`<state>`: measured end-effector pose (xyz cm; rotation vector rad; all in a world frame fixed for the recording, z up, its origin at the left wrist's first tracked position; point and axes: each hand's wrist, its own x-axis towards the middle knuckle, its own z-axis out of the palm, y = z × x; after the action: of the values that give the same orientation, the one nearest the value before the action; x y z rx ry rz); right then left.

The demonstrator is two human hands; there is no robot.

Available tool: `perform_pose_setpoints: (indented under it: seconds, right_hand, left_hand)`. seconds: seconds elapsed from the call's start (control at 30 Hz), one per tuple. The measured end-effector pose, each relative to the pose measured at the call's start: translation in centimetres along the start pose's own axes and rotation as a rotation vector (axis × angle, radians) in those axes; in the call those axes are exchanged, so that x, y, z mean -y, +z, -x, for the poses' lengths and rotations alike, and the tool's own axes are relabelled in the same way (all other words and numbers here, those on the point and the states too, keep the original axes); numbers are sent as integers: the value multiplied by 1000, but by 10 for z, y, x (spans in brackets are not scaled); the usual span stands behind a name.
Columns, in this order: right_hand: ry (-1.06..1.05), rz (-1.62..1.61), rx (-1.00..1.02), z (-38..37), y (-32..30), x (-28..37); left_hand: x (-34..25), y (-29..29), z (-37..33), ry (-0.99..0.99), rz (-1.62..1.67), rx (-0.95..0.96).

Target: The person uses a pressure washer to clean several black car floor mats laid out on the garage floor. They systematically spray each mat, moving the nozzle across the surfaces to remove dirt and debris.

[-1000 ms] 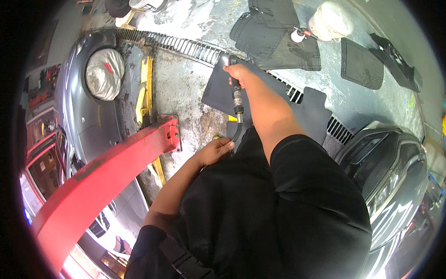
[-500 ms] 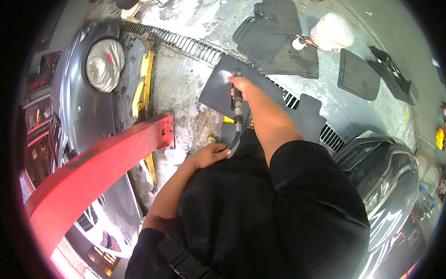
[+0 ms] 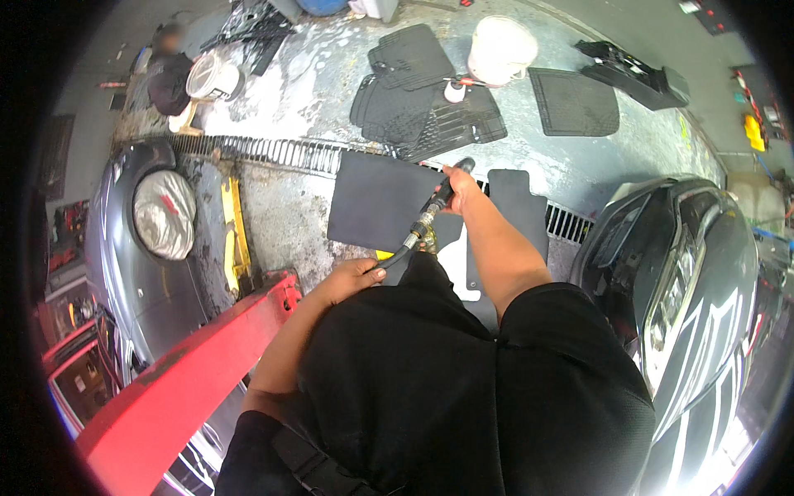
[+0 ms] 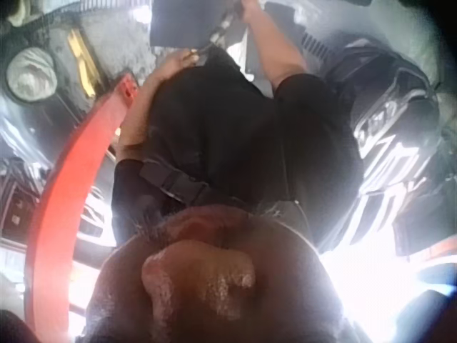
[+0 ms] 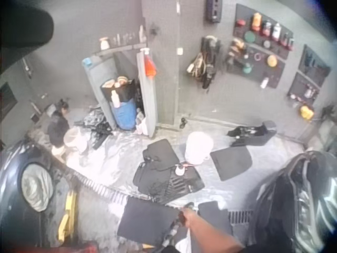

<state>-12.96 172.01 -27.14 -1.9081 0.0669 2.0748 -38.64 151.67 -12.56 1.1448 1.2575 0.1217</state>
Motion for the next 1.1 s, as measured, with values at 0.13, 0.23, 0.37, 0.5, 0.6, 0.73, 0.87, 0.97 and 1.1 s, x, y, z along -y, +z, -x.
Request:
perform_pose_setpoints:
  seconds: [0.13, 0.23, 0.37, 0.5, 0.6, 0.73, 0.87, 0.97, 1.1]
  right_hand:
    - [137, -185, 27, -13, -48, -41]
    - [163, -338, 67, -8, -64, -74]
    - [97, -441, 53, 16, -60, -90]
    - [11, -599, 76, 33, -58, -60]
    - [-94, -746, 65, 22, -64, -34]
    - [-213, -765, -215, 38, -60, -17]
    - [-244, -766, -401, 5, -59, -66]
    - [-253, -770, -531, -4, -46, -100]
    - [-215, -894, -543, 7, -48, -110]
  left_hand:
    - [-39, -20, -5, 37, -246, 48]
    - [-62, -37, -6, 122, -435, 77]
    - [-79, -68, -24, 271, -640, 136]
    - [-121, -103, -43, 368, -716, 251]
    - [-123, -136, -72, 477, -811, 265]
    - [-112, -181, -104, 632, -956, 312]
    - [-105, -231, -120, 662, -960, 365]
    - [-85, -265, -122, 530, -920, 391]
    - [-80, -286, -129, 300, -927, 421]
